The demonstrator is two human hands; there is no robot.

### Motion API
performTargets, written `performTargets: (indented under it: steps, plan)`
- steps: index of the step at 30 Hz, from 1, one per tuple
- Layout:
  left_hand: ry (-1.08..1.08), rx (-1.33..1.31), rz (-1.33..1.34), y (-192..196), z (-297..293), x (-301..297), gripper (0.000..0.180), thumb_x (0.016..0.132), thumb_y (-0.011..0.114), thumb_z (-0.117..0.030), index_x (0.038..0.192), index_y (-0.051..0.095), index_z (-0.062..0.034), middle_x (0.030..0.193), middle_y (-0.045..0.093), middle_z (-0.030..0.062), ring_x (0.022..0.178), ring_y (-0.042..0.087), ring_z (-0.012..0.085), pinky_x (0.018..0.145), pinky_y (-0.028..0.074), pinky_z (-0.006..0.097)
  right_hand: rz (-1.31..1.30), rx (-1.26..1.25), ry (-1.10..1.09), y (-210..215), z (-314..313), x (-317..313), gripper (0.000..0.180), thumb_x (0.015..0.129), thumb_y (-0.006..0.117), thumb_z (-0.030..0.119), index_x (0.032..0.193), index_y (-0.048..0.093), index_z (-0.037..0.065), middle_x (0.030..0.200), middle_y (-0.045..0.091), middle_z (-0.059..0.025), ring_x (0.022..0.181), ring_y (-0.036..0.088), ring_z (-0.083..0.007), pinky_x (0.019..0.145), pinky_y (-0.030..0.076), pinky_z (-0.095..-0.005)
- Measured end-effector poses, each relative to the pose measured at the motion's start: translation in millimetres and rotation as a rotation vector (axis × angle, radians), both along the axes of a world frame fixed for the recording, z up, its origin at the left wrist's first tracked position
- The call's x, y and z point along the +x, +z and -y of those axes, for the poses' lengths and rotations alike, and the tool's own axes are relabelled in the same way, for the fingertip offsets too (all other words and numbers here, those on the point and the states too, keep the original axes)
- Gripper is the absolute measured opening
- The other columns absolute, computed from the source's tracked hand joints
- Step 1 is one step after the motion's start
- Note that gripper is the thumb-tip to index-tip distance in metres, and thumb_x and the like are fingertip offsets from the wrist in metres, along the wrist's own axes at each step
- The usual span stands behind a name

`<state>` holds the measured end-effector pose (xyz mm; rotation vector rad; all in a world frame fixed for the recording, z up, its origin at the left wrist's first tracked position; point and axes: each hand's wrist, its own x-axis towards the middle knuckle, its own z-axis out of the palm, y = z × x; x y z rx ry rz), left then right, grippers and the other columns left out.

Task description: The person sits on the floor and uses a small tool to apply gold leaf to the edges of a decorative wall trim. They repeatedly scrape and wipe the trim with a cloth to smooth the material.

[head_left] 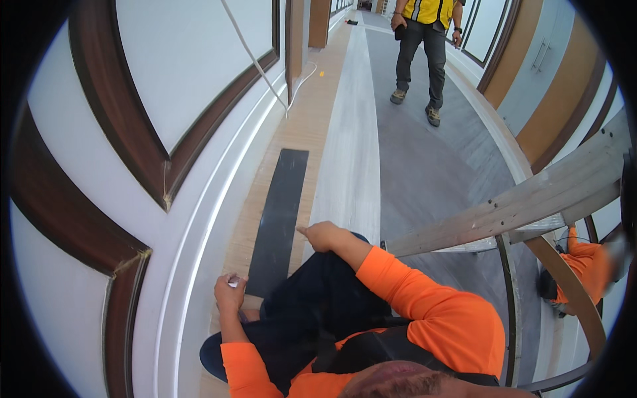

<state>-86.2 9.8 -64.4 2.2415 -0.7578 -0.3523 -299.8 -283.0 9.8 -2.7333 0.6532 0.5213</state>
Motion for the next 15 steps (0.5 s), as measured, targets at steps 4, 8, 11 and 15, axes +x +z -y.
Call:
performTargets:
  steps: [4,8,11,15]
  plan:
    - [-0.081,0.100,-0.036,1.2,11.7,6.9,0.055,0.069,0.095,-0.015,0.118,0.075,0.0013,0.113,0.072,0.0223,0.106,0.071,0.0372,0.096,0.055,0.043,0.238,0.094,-0.223,31.7,-6.5,17.4,0.085,0.096,0.063,0.011,0.168,0.018,0.013,0.113,0.073,-0.0248,0.103,0.071,-0.0426,0.089,0.055,-0.0496]
    - [-0.148,0.193,0.000,-26.2,6.3,24.3,0.061,0.069,0.095,-0.014,0.123,0.072,0.0023,0.124,0.069,0.0252,0.117,0.068,0.0397,0.104,0.053,0.042,0.654,0.026,-0.193,35.4,-8.2,22.9,0.092,0.099,0.070,0.018,0.167,0.008,0.013,0.108,0.074,-0.0223,0.094,0.072,-0.0424,0.081,0.057,-0.0472]
    - [-0.180,0.205,-0.019,-28.8,14.0,29.6,0.062,0.070,0.095,-0.016,0.124,0.072,0.0023,0.129,0.069,0.0257,0.120,0.067,0.0407,0.105,0.053,0.042,1.306,-0.155,0.165,81.4,-17.9,32.3,0.087,0.092,0.078,0.012,0.161,0.026,0.011,0.111,0.073,-0.0192,0.088,0.073,-0.0382,0.070,0.058,-0.0437]
    - [-0.140,0.201,-0.121,-19.5,3.6,5.5,0.054,0.074,0.092,-0.019,0.122,0.074,-0.0006,0.112,0.075,0.0235,0.111,0.071,0.0397,0.097,0.056,0.044,1.621,-0.086,0.701,183.9,-80.9,51.7,0.055,0.083,0.084,0.009,0.135,0.065,0.012,0.110,0.072,-0.0129,0.081,0.072,-0.0312,0.063,0.056,-0.0391]
